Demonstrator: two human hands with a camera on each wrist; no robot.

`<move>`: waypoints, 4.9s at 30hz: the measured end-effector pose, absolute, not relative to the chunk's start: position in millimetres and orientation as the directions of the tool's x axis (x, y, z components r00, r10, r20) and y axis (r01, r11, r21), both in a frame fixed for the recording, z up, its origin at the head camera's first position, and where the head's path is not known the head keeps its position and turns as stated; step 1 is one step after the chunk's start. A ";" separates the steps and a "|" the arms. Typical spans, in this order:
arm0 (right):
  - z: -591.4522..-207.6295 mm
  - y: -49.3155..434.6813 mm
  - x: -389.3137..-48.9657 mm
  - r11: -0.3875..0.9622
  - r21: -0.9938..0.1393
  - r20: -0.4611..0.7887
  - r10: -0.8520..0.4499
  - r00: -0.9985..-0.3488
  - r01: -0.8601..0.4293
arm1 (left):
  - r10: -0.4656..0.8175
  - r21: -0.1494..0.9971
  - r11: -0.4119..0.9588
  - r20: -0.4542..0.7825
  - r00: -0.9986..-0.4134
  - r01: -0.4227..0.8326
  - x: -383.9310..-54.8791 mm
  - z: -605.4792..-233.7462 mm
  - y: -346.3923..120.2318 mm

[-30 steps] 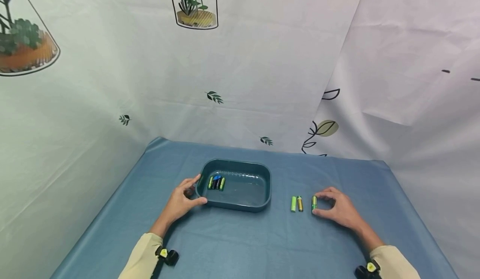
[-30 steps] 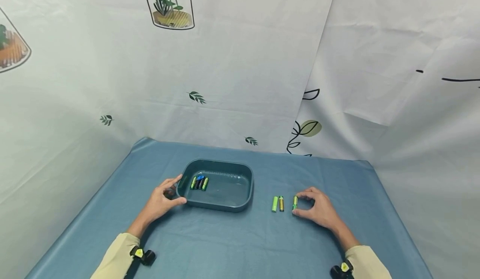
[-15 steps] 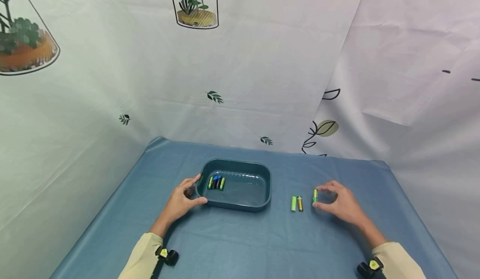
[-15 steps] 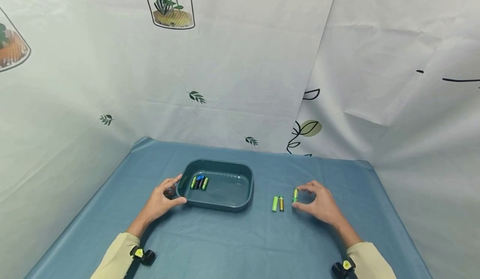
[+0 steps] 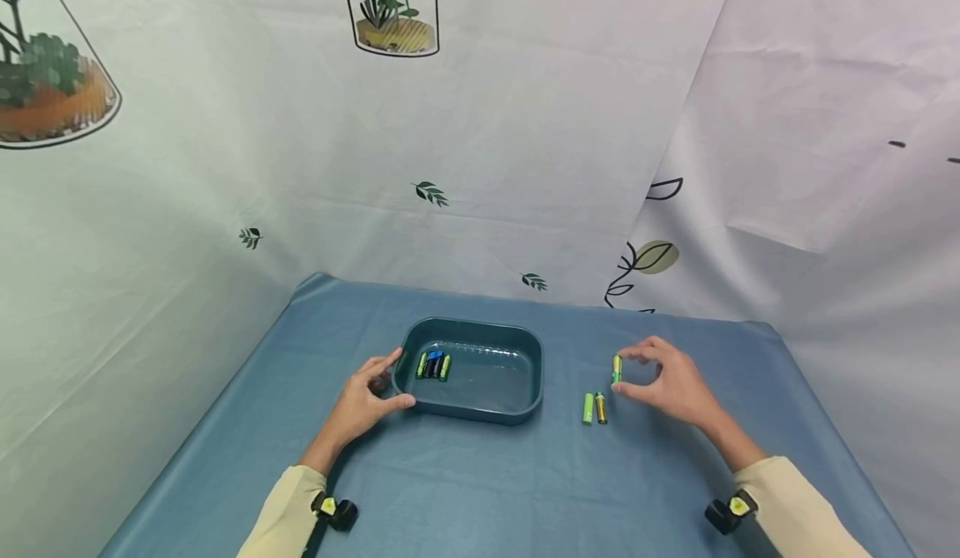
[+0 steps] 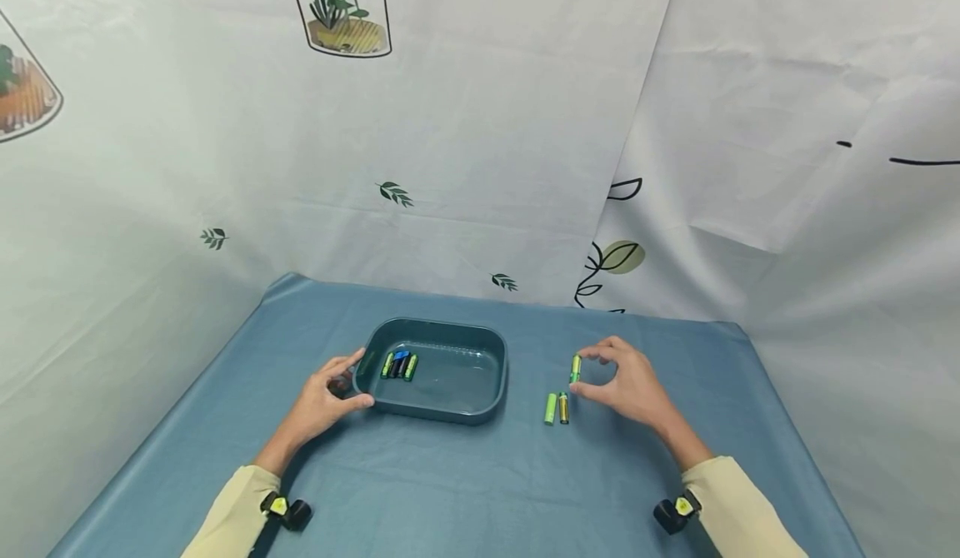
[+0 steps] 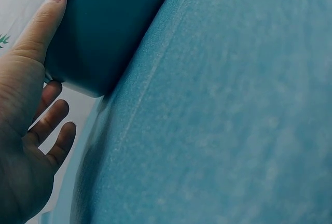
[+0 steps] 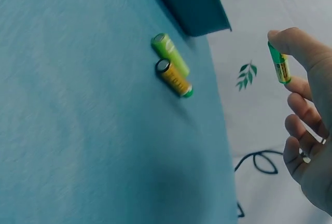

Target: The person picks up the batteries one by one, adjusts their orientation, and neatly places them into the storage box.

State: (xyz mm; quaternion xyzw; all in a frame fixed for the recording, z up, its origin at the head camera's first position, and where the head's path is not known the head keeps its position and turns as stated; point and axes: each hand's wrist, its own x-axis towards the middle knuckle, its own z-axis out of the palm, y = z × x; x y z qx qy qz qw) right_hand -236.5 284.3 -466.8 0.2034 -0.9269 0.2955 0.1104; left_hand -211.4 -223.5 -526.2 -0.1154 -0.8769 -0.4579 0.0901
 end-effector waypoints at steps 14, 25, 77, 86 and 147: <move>-443.7 254.3 -250.5 0.720 -0.503 0.336 -0.346 -0.876 -0.477 | 0.122 0.781 0.554 0.267 -0.956 0.289 -212.0 -526.8 -223.4; -433.5 228.8 -260.4 0.673 -0.551 0.338 -0.360 -0.869 -0.493 | 0.125 0.781 0.551 0.271 -0.954 0.294 -212.3 -528.1 -224.3; -449.8 129.5 -298.0 0.564 -0.673 0.239 -0.446 -0.862 -0.478 | 0.120 0.782 0.550 0.274 -0.954 0.293 -210.7 -525.7 -222.6; -449.1 113.4 -301.4 0.562 -0.678 0.214 -0.465 -0.859 -0.473 | 0.118 0.790 0.541 0.268 -0.956 0.288 -210.3 -525.6 -222.4; -494.4 39.2 -297.5 0.504 -0.820 0.051 -0.409 -0.911 -0.272 | 0.097 0.803 0.542 0.235 -0.967 0.250 -214.5 -529.4 -221.3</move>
